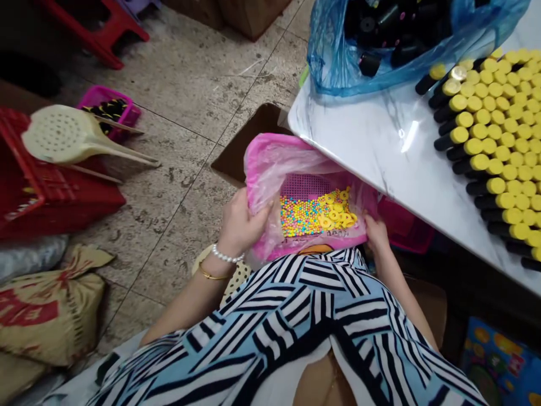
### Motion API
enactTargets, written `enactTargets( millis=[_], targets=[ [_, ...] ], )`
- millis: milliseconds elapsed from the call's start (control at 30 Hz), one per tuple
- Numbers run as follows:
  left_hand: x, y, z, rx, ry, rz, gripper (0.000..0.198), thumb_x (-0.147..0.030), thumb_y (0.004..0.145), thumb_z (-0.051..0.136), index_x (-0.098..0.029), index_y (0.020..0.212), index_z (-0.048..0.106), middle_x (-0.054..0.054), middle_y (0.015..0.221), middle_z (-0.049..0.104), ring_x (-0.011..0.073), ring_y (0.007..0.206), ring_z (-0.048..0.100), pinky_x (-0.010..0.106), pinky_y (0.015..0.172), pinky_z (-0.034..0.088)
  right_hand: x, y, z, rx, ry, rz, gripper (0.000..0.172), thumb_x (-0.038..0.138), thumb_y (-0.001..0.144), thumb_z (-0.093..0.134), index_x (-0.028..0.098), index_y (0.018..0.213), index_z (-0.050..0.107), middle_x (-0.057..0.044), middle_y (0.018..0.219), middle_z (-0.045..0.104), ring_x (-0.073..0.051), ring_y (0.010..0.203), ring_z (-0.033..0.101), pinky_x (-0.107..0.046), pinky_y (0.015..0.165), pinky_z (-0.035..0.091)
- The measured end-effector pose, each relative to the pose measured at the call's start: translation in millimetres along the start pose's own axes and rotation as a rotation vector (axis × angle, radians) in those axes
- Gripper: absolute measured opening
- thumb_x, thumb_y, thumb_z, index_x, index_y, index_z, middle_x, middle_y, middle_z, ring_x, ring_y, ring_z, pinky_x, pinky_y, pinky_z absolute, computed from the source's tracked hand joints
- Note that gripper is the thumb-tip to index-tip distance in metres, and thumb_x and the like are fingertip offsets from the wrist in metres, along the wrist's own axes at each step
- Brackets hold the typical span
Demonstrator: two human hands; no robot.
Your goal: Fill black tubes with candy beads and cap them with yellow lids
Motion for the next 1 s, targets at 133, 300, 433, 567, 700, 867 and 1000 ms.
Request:
enactTargets(
  millis=[133, 300, 433, 567, 700, 867, 1000],
  targets=[
    [32, -1, 3.8, 0.139, -0.209, -0.070, 0.047, -0.055, 0.084, 0.075, -0.017, 0.111, 0.072, 0.003, 0.093, 0.072, 0.0224, 0.087, 0.065, 0.031, 0.080, 0.057, 14, -8, 8, 0.066, 0.204, -0.035, 0.056, 0.051, 0.086, 0.066, 0.014, 0.127, 0.068, -0.012, 0.118, 0.077, -0.023, 0.097, 0.073, -0.037, 0.088, 0.060],
    [142, -8, 17.3, 0.092, -0.599, -0.399, 0.068, -0.065, 0.071, 0.084, -0.015, 0.114, 0.071, 0.004, 0.091, 0.076, 0.0185, 0.078, 0.065, 0.029, 0.069, 0.055, 84, -75, 21, 0.325, 0.005, -0.276, 0.044, 0.047, 0.093, 0.064, 0.019, 0.127, 0.070, -0.007, 0.114, 0.077, -0.023, 0.100, 0.070, -0.034, 0.087, 0.057],
    [177, -6, 11.3, -0.004, -0.693, -0.419, 0.076, -0.070, 0.063, 0.087, -0.015, 0.112, 0.069, 0.005, 0.098, 0.079, 0.0199, 0.087, 0.069, 0.034, 0.079, 0.059, 123, -113, 51, 0.427, -0.241, -0.495, 0.030, 0.040, 0.094, 0.061, 0.019, 0.112, 0.073, -0.007, 0.111, 0.075, -0.024, 0.099, 0.069, -0.034, 0.092, 0.053],
    [171, -15, -4.6, -0.009, -0.757, -0.361, 0.078, -0.069, 0.065, 0.087, -0.018, 0.120, 0.068, 0.004, 0.115, 0.078, 0.0218, 0.106, 0.069, 0.040, 0.097, 0.060, 113, -110, 73, 0.482, -0.349, -0.594, 0.029, 0.043, 0.094, 0.059, 0.018, 0.100, 0.073, -0.009, 0.104, 0.075, -0.023, 0.092, 0.069, -0.036, 0.090, 0.055],
    [148, -29, -21.8, -0.042, -0.799, -0.281, 0.076, -0.057, 0.071, 0.089, -0.021, 0.134, 0.065, 0.005, 0.138, 0.071, 0.0233, 0.121, 0.067, 0.040, 0.108, 0.056, 108, -100, 46, 0.180, -0.492, -0.711, 0.069, 0.048, 0.092, 0.063, 0.011, 0.149, 0.053, -0.022, 0.150, 0.057, -0.038, 0.138, 0.055, -0.056, 0.114, 0.047],
    [116, -35, -18.3, 0.032, -0.853, -0.147, 0.071, -0.045, 0.079, 0.086, -0.022, 0.142, 0.062, 0.009, 0.146, 0.066, 0.0243, 0.124, 0.068, 0.038, 0.110, 0.054, 165, -141, 61, 0.123, -0.520, -1.122, 0.065, 0.040, 0.100, 0.056, 0.019, 0.160, 0.043, -0.016, 0.168, 0.038, -0.037, 0.157, 0.033, -0.063, 0.128, 0.029],
    [110, -28, 1.5, 0.065, -0.876, -0.130, 0.076, -0.047, 0.077, 0.087, -0.018, 0.142, 0.060, 0.014, 0.142, 0.068, 0.0244, 0.116, 0.071, 0.040, 0.105, 0.057, 187, -150, 165, 0.661, -0.603, -1.316, 0.042, 0.037, 0.103, 0.055, 0.020, 0.140, 0.065, -0.014, 0.147, 0.063, -0.029, 0.137, 0.057, -0.051, 0.121, 0.044]
  ],
)
Point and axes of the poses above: each hand's wrist, its own y-axis towards the middle knuckle, its own z-axis out of the palm, x = y × z, the point moved 9 cm from there along y, towards the middle knuckle
